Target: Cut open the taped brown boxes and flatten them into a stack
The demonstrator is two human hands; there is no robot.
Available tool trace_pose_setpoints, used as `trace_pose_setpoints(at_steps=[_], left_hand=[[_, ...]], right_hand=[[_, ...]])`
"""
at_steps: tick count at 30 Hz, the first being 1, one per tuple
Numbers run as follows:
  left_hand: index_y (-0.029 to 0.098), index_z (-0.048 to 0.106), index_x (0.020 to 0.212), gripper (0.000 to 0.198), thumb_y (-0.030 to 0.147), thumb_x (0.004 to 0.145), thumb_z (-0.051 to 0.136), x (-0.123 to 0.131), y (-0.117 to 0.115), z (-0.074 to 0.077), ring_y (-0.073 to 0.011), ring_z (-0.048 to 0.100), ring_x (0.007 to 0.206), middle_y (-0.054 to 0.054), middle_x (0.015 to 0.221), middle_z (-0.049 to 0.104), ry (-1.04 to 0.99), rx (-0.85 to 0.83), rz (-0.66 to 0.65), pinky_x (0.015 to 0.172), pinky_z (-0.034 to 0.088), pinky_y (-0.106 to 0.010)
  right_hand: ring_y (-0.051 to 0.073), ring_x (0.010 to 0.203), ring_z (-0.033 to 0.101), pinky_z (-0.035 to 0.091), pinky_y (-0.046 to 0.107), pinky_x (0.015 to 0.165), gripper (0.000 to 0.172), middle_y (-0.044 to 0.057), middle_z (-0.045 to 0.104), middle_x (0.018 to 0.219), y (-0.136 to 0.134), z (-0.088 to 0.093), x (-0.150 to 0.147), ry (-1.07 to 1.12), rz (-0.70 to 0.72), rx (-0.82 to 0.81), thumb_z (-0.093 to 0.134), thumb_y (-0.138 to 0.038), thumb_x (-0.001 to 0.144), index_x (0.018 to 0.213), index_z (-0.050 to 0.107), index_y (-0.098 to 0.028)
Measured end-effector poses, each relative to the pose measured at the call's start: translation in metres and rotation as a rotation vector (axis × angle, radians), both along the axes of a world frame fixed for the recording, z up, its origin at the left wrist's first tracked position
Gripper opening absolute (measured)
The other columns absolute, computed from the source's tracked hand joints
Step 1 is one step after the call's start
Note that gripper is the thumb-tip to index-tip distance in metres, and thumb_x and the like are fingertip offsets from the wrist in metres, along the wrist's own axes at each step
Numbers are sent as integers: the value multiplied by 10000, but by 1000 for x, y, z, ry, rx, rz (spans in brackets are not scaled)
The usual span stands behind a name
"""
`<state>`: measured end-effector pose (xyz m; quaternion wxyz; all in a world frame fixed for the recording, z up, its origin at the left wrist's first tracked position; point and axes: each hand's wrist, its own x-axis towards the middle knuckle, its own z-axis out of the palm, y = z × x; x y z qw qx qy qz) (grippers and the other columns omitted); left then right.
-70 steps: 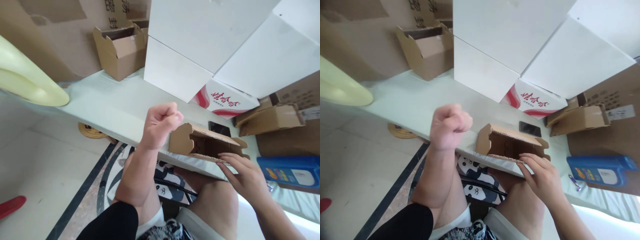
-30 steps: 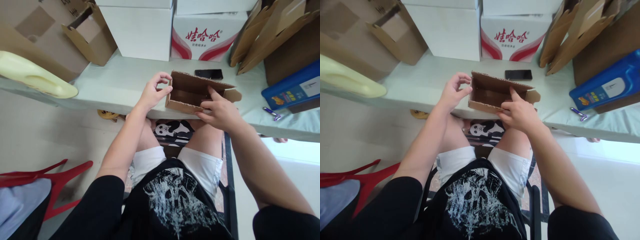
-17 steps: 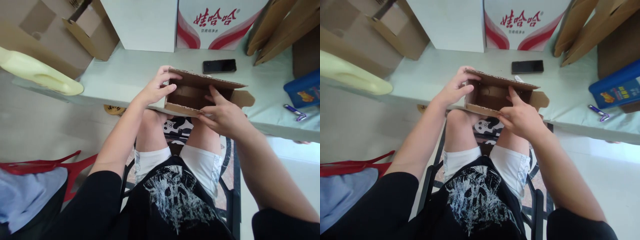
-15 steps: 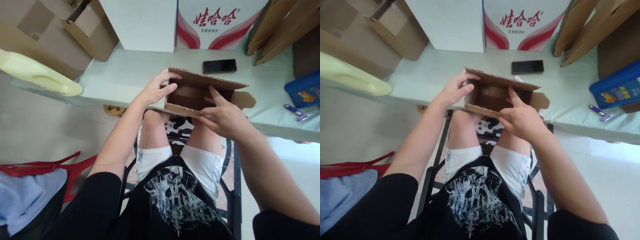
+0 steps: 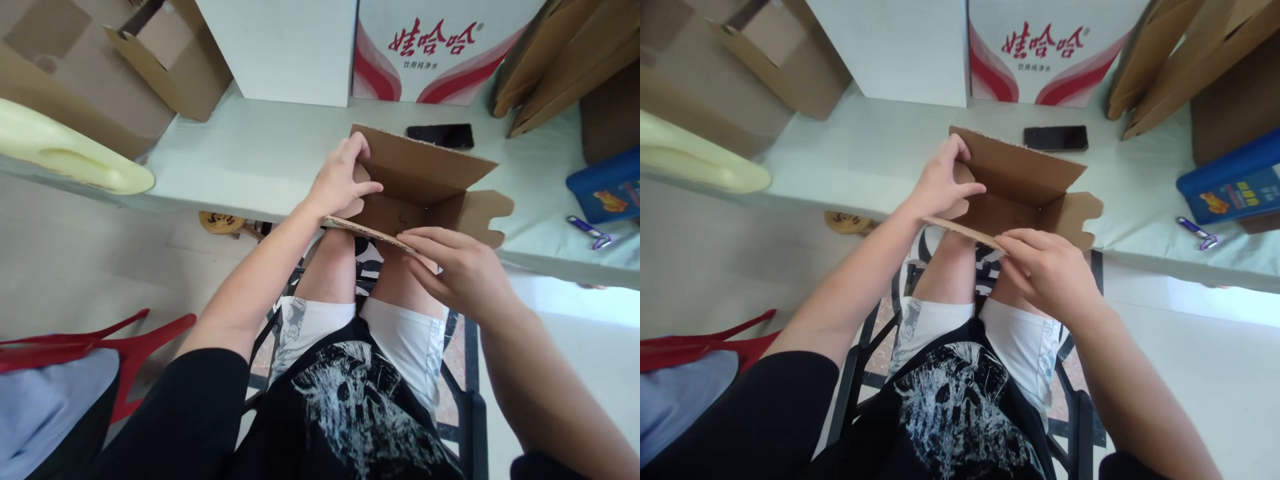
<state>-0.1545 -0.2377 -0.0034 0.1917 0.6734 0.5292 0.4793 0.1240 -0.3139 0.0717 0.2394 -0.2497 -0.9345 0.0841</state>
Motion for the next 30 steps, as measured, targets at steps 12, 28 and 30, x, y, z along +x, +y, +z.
trace_pose_setpoints(at_steps=[12, 28, 30], left_hand=[[287, 464, 1198, 498, 507, 866, 764, 0, -22, 7, -263, 600, 1155, -58, 1200, 581, 222, 26, -59, 1048, 488, -480], [300, 506, 1024, 510, 791, 888, 535, -7, 1, -24, -230, 672, 978, -36, 992, 607, -176, -4, -42, 920, 568, -425], [333, 482, 1107, 549, 828, 871, 512, -6, 2, -25, -230, 682, 1017, -39, 1058, 626, -246, 8, -1, 932, 566, -431]], right_hand=[[269, 1067, 723, 601, 496, 946, 213, 63, 747, 1110, 17, -42, 42, 720, -462, -353, 678, -246, 909, 1090, 768, -311], [392, 1538, 403, 304, 681, 1260, 436, 120, 659, 1436, 34, -79, 28, 413, -232, -356, 616, -605, 927, 1175, 719, -261], [371, 1544, 402, 323, 668, 1254, 427, 135, 670, 1398, 32, -87, 17, 519, -306, -347, 619, -529, 945, 1274, 649, -260]])
